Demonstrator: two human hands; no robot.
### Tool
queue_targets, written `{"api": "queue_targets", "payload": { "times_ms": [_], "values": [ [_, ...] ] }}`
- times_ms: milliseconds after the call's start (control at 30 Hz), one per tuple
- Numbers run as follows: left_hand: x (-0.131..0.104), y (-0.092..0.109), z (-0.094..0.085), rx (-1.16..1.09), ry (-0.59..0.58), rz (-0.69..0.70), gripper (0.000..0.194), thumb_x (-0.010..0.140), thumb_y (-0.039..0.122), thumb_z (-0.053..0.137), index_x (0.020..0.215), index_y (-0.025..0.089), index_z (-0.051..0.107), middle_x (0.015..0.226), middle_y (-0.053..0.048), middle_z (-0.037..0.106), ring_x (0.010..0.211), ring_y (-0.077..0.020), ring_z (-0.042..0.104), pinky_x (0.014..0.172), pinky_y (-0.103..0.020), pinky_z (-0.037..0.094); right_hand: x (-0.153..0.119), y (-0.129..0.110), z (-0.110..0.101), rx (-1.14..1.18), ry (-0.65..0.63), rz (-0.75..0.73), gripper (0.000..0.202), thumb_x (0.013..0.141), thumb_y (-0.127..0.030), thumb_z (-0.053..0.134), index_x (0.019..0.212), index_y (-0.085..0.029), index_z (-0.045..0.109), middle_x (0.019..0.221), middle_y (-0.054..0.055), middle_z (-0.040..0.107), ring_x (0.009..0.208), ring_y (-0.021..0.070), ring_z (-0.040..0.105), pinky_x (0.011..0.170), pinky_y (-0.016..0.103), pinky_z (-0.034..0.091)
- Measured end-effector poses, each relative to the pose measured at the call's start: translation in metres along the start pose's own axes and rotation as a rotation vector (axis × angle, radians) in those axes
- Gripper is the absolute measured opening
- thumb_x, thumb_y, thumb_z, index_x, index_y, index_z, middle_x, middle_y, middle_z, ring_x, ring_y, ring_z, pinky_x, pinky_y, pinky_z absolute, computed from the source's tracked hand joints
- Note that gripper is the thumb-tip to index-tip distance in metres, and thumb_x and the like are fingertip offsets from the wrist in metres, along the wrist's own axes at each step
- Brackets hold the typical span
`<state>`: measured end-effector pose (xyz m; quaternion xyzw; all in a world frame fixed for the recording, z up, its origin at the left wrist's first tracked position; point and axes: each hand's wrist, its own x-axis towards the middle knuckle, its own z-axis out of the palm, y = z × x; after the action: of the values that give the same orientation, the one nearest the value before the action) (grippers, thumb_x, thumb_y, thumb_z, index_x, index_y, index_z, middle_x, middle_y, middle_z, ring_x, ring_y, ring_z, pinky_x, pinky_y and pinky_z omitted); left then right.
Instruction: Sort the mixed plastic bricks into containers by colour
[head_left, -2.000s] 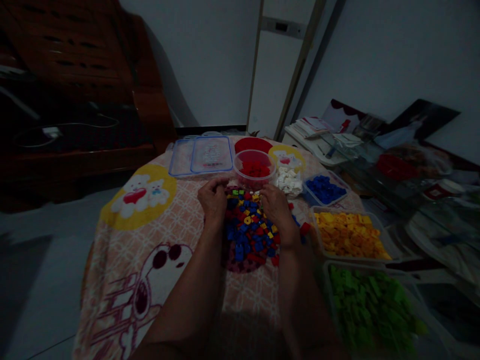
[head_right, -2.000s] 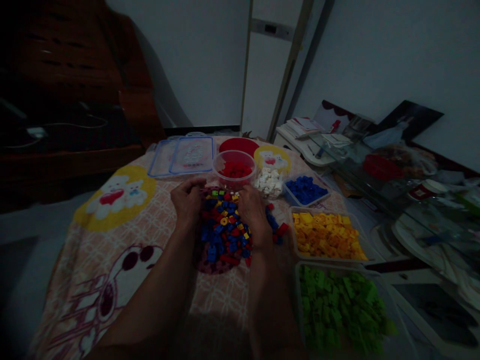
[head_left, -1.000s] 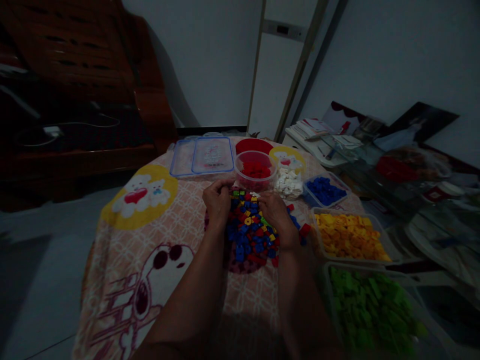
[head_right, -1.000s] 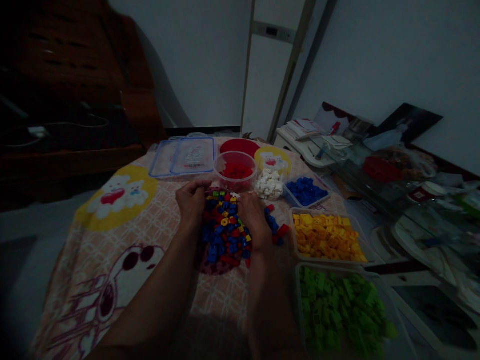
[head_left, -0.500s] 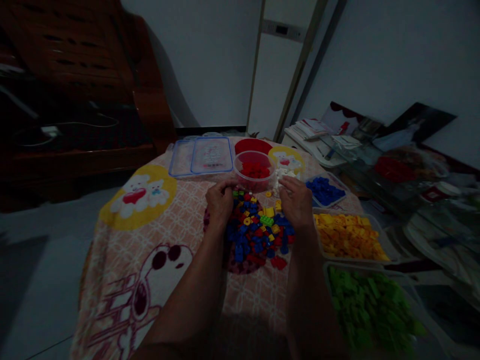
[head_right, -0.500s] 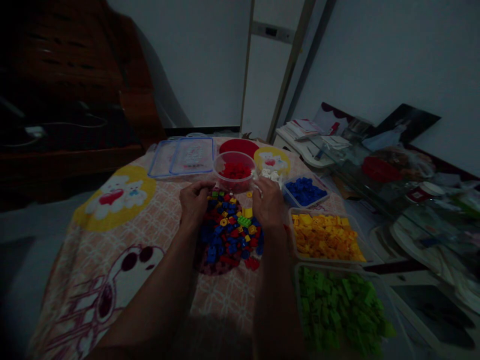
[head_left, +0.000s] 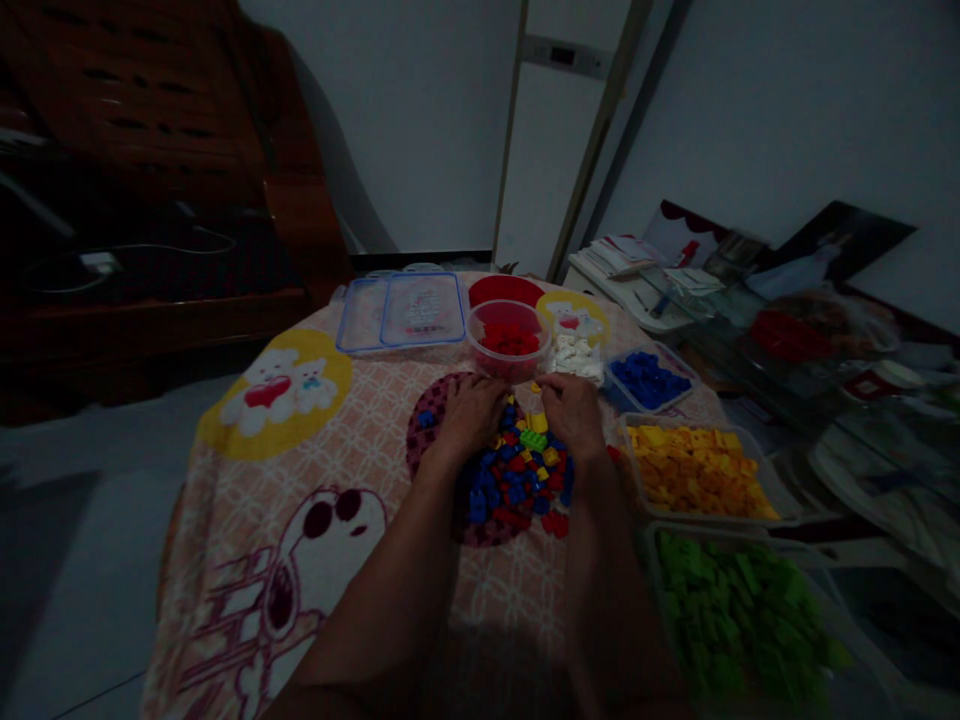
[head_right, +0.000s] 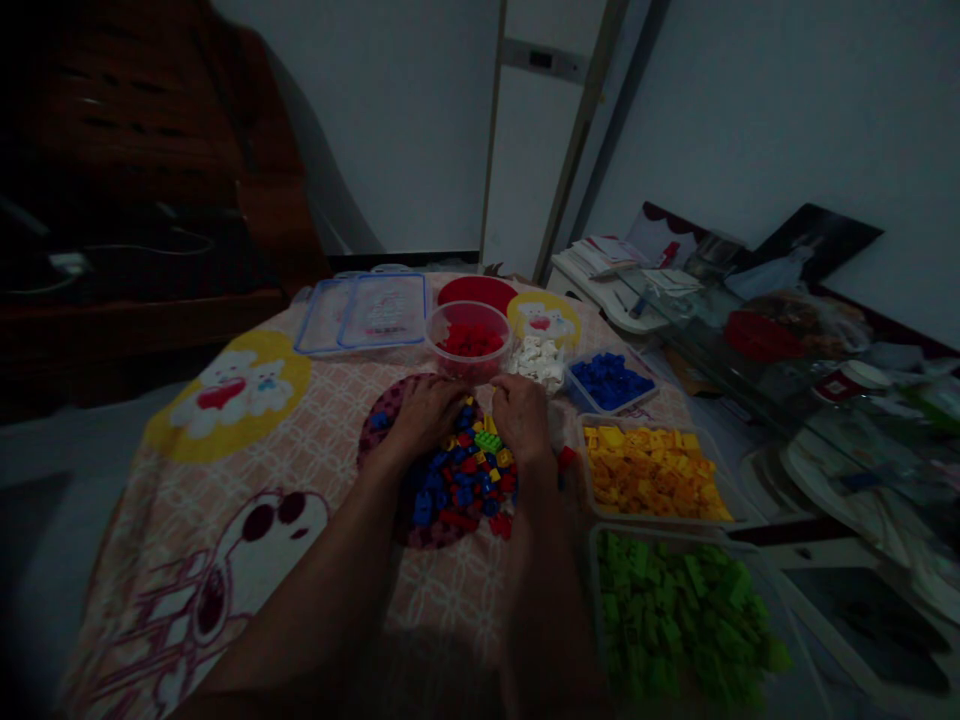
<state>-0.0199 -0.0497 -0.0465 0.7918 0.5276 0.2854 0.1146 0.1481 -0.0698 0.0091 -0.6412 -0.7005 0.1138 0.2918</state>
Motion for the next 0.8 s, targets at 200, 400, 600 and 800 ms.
{"api": "queue_targets", "payload": {
  "times_ms": [200,400,600,800],
  "values": [
    [0.004,-0.003,-0.009,-0.226,0.105,-0.09,0.03,0.086,0.016,0.051,0.101,0.021,0.077,0.108,-0.006,0.077,0.105,-0.023,0.067,0.101,-0.038,0.048,0.002,0.004,0.015,-0.034,-0.125,-0.095,0.043,0.085,-0.005,0.042,0.109,-0.016,0.076,0.112,0.009,0.076,0.109,0.0188,0.067,0.102,0.027,0.045],
    [0.003,-0.013,-0.023,-0.378,0.397,-0.41,0.036,0.081,0.016,0.048,0.1,0.019,0.078,0.101,-0.004,0.079,0.096,-0.0208,0.071,0.091,-0.03,0.054,0.008,0.004,0.039,-0.028,-0.24,-0.232,0.048,0.083,0.002,0.041,0.118,-0.011,0.071,0.123,0.013,0.071,0.117,0.0192,0.063,0.105,0.028,0.044],
    [0.002,-0.015,-0.026,-0.343,0.424,-0.453,0.036,0.078,0.015,0.05,0.097,0.018,0.079,0.101,-0.005,0.079,0.094,-0.0211,0.072,0.092,-0.03,0.054,0.009,0.001,0.054,-0.186,-0.307,-0.232,0.045,0.082,0.001,0.042,0.112,-0.014,0.073,0.118,0.014,0.071,0.119,0.0219,0.06,0.105,0.032,0.043],
    [0.001,-0.014,-0.026,-0.341,0.437,-0.449,0.035,0.079,0.017,0.05,0.097,0.018,0.08,0.099,-0.005,0.079,0.092,-0.0215,0.072,0.089,-0.03,0.054,0.007,-0.003,0.049,-0.276,-0.346,-0.215,0.039,0.085,-0.002,0.044,0.108,-0.013,0.074,0.112,0.016,0.071,0.111,0.0233,0.062,0.102,0.033,0.045]
  ]
}}
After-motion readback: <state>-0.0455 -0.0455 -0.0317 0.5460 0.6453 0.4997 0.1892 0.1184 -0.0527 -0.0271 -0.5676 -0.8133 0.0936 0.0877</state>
